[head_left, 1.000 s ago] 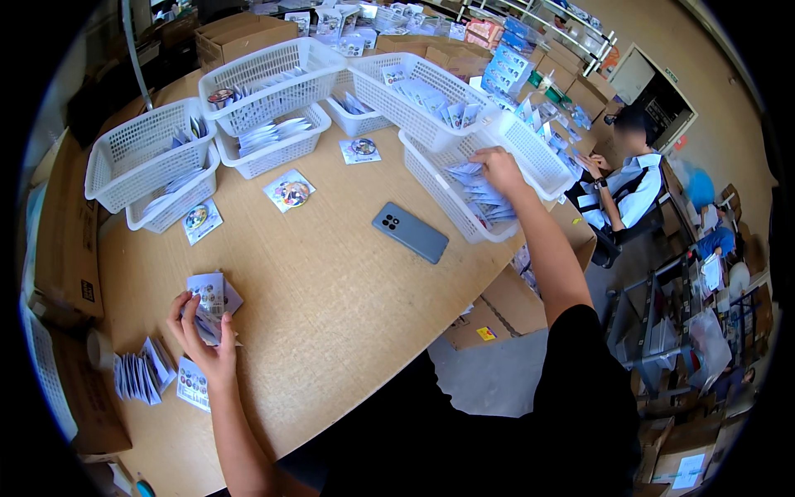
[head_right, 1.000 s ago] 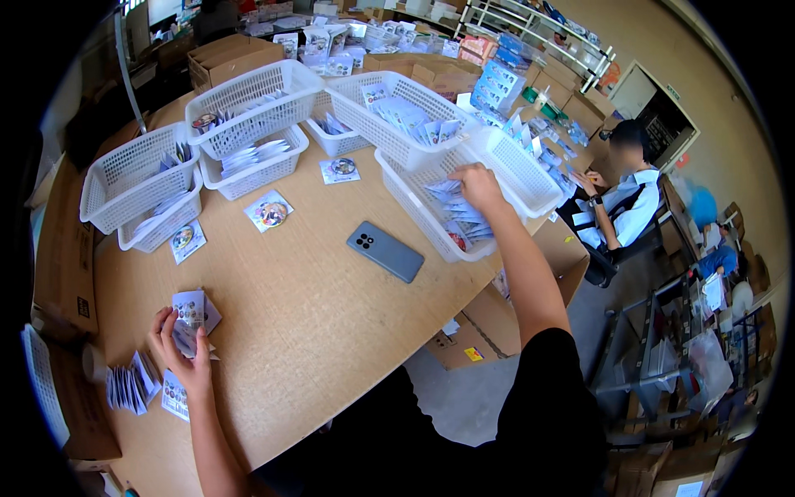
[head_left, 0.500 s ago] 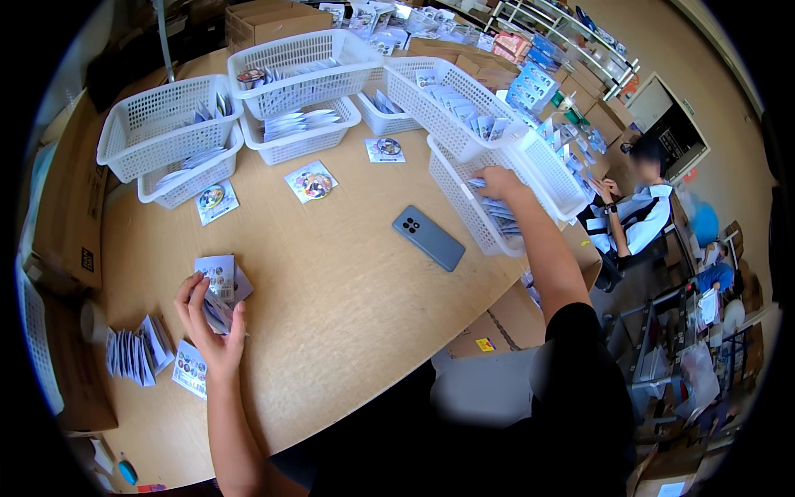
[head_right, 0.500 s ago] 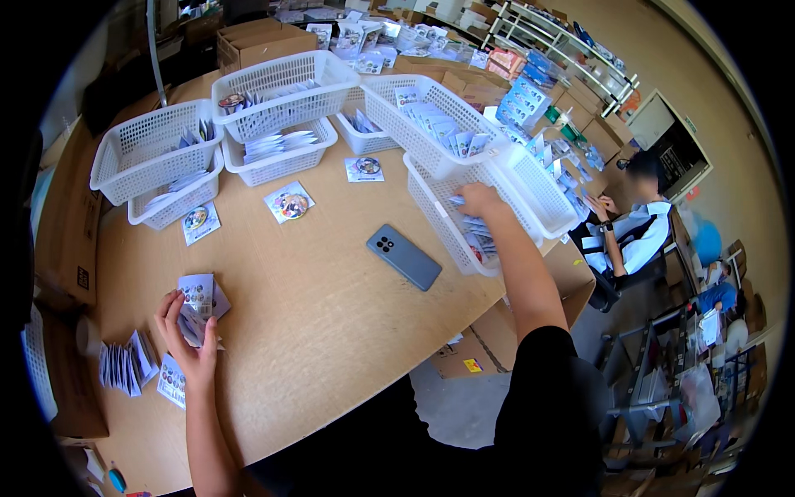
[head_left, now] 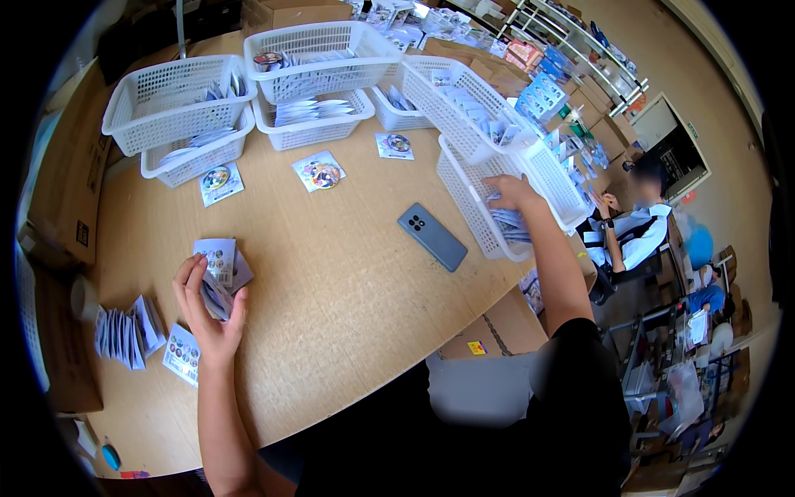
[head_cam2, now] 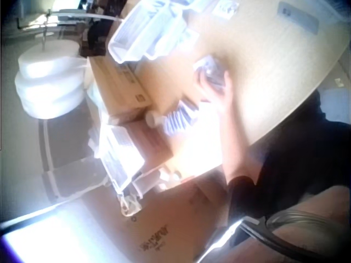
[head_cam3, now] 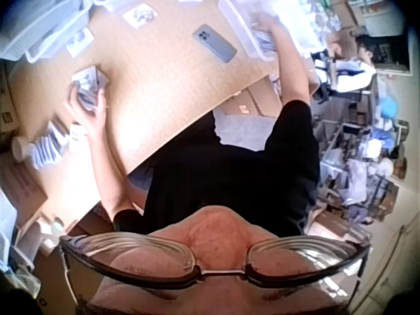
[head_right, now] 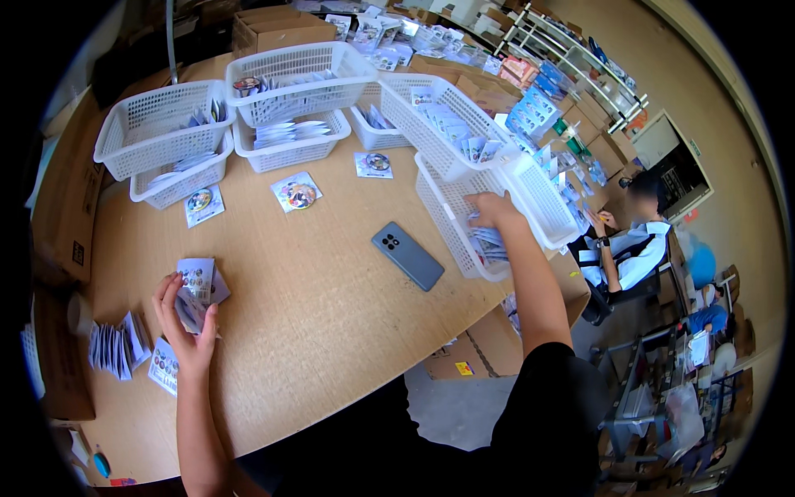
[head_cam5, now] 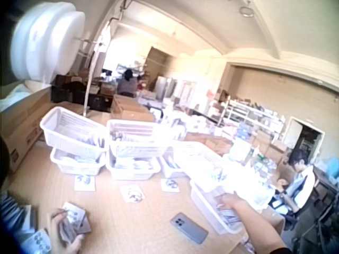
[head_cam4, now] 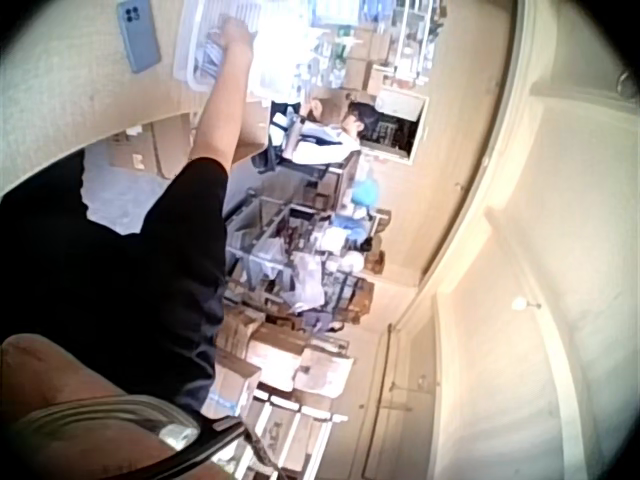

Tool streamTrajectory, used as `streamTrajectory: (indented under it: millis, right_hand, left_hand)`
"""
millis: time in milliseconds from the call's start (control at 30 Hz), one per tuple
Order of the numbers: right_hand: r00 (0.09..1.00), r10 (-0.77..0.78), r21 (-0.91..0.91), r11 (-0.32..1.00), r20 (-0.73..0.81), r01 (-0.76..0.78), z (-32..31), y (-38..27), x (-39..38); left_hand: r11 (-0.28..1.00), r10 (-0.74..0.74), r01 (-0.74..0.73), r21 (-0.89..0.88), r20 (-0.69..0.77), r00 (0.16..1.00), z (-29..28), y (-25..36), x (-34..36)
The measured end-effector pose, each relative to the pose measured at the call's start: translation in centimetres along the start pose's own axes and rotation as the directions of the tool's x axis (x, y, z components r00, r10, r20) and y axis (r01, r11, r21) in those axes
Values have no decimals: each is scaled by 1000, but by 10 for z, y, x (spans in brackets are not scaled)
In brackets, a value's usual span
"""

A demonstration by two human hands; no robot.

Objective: The person repeatedly picks up small, sealed packets from a table and places them into white plastic baskets. The person handles the packets one by one, occasionally stacking them on the table before transferring them to the baskets. The task involves continuous sorting and organizing of these small items.

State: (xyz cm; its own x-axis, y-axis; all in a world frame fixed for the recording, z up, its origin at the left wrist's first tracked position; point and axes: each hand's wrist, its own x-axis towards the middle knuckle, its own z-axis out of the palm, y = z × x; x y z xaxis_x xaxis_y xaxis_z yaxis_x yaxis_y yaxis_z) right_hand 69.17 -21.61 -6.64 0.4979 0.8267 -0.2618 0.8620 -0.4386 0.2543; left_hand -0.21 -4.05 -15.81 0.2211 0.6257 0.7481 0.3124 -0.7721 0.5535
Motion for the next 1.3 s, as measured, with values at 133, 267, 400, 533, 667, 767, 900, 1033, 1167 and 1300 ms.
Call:
streamTrajectory:
  millis: [133,267,400,533,667,767,900,1033,1167,1300]
  right_hand:
    - [986,-30,0,1000,-165,30,-15,-12,-24]
    - [869,-67,5,997,-490,79,-45,-69,-80]
    - [736,-109,294,870,-668,396,-70,-207,-192]
    - [668,-546,398,539,-506,742,-83,-355,-251]
    - [540,-601,556,183,-590,811,-60,-435,-214]
    - [526,-625,719,-84,-577,690,-49,-449,-194]
    - [584,-554,752,-125,-594,647,-41,-444,-186]
    - [561,-489,704,-172,-669,689,-41,-444,-170]
    - [532,-504,702,-240,-681,671,-42,-444,-151]
    - [481,-447,642,-346,-754,684,-47,-447,-142]
  left_hand:
    - [991,8,-16,-135,-56,998,4,-4,-2]
    - [987,99,-117,-109,-159,982,-2,9,-6]
    - [954,251,-275,-120,-188,950,-1,20,-5]
    - [928,244,-274,-252,-143,959,3,43,-8]
    - [877,267,-271,-396,-67,961,7,66,-10]
    - [864,193,-166,-476,7,981,8,67,-13]
    - [761,77,77,-644,209,975,10,57,-7]
    - [615,-62,349,-707,398,915,8,54,-3]
    - [515,-136,462,-722,463,876,2,45,5]
    - [426,-210,465,-776,415,885,4,35,5]
